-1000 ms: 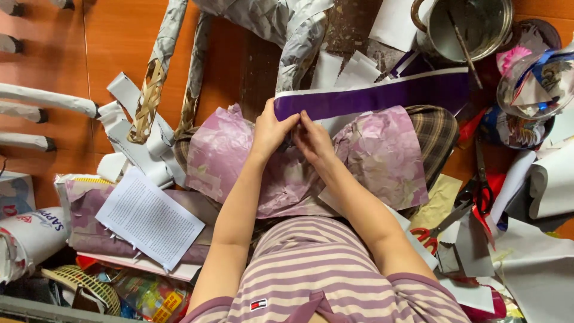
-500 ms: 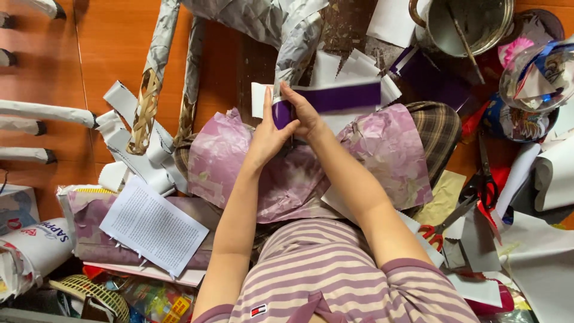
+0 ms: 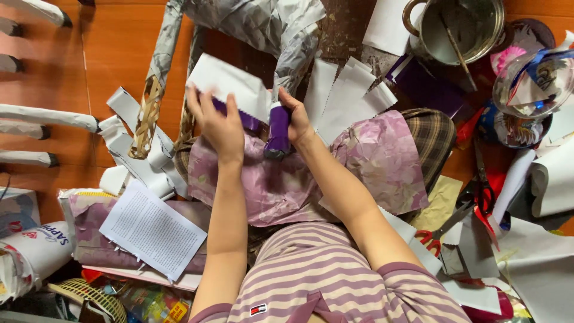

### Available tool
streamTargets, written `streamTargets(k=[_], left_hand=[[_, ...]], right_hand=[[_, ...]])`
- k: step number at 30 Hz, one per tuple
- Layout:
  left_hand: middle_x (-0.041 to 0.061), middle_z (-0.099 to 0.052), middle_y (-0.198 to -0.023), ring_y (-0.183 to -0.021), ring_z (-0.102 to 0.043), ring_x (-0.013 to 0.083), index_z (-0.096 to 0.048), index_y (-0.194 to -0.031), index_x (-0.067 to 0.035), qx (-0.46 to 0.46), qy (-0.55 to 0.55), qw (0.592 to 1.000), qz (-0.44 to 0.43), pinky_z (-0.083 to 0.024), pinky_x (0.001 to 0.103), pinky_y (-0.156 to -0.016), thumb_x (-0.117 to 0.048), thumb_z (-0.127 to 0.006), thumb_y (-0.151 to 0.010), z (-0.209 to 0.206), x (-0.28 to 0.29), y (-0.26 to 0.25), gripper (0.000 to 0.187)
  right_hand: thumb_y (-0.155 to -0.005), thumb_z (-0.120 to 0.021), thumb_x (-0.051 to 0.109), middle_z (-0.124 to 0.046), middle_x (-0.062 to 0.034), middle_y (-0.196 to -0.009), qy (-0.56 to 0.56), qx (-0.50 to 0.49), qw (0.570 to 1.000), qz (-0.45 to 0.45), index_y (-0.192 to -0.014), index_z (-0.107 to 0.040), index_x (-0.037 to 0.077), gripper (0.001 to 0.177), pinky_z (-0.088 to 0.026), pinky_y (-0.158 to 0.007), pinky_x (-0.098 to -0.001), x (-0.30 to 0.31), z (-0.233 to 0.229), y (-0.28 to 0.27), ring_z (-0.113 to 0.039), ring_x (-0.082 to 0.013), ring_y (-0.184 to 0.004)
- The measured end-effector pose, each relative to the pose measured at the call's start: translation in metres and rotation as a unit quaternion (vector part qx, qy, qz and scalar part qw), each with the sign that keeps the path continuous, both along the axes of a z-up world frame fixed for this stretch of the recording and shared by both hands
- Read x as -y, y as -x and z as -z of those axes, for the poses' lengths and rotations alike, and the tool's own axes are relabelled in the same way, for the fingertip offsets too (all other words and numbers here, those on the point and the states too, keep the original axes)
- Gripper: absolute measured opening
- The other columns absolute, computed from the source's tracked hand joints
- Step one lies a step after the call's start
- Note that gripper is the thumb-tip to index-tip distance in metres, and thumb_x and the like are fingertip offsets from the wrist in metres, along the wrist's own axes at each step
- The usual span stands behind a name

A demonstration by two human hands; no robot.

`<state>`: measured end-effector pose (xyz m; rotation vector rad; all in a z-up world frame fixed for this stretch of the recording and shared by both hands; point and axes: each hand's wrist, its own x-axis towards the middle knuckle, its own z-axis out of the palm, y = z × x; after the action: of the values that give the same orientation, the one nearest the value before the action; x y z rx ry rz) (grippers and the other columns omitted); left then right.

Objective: Crafting a giraffe model by applying paper and tape to a frame

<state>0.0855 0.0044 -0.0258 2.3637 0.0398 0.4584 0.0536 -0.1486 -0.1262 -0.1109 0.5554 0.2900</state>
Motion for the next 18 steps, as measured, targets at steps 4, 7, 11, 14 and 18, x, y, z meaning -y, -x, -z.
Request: streamTargets(k=[4,7,11,14,18], left_hand=[[0.003,-0.055,-0.061,-0.067,-0.054,0.0195,-0.059,-0.064,-0.017,-0.077,0.053,0.994,0.060,-0.043,0.035,-0.081,-0.026,-0.065,-0.107,0.050,-0.025,0.044,0.044],[0.039,-0.067,-0.091,-0.100,-0.062,0.0591,-0.067,-0.085,0.009,-0.407,-0.040,0.892,0.192,-0.044,0.069,-0.088,-0.073,-0.033,-0.102,0.036,-0.008,0.051,0.091],[0.029,-0.064,-0.125,-0.120,-0.061,0.0429,-0.054,-0.133,0.001,-0.157,0.109,0.973,0.127,-0.045,0.056,-0.104,-0.050,-0.060,-0.096,0.030,0.018,0.008,0.064],[0.026,-0.067,-0.117,-0.110,-0.066,0.0422,-0.062,-0.126,0.000,0.084,0.023,0.991,0.104,-0.055,0.052,-0.093,-0.018,-0.076,-0.095,0.005,0.059,-0.019,0.039],[0.021,-0.067,-0.104,-0.101,-0.065,0.0447,-0.060,-0.119,-0.011,-0.150,0.077,0.973,0.158,-0.051,0.057,-0.089,-0.034,-0.053,-0.100,-0.076,0.137,0.004,0.031]], right_hand=[[-0.098,-0.066,0.040,-0.075,-0.0171,-0.092,0.014,0.054,0.998,-0.012,-0.131,-0.064,0.006,0.047,-0.066,-0.073,-0.0407,-0.006,0.028,-0.001,-0.077,-0.0275,-0.077],[-0.099,-0.063,0.043,-0.075,-0.0202,-0.107,0.002,0.090,0.996,-0.012,-0.145,-0.055,0.012,0.056,-0.065,-0.085,-0.0468,-0.005,0.018,0.000,-0.077,-0.0309,-0.090],[-0.089,-0.076,0.050,-0.063,-0.0123,-0.077,0.101,-0.026,0.994,-0.025,-0.106,-0.060,0.004,0.052,-0.066,-0.056,-0.0397,-0.005,0.001,0.007,-0.071,-0.0272,-0.058],[-0.089,-0.080,0.039,-0.042,-0.0242,-0.114,0.427,0.014,0.903,-0.043,-0.130,-0.027,0.020,0.069,-0.049,-0.083,-0.0550,-0.002,-0.053,0.026,-0.053,-0.0458,-0.093],[-0.088,-0.069,0.005,-0.041,-0.0311,-0.154,0.855,0.180,0.469,0.132,-0.156,-0.028,-0.009,0.080,-0.010,-0.131,-0.0425,-0.016,0.030,0.042,-0.037,-0.0396,-0.148]])
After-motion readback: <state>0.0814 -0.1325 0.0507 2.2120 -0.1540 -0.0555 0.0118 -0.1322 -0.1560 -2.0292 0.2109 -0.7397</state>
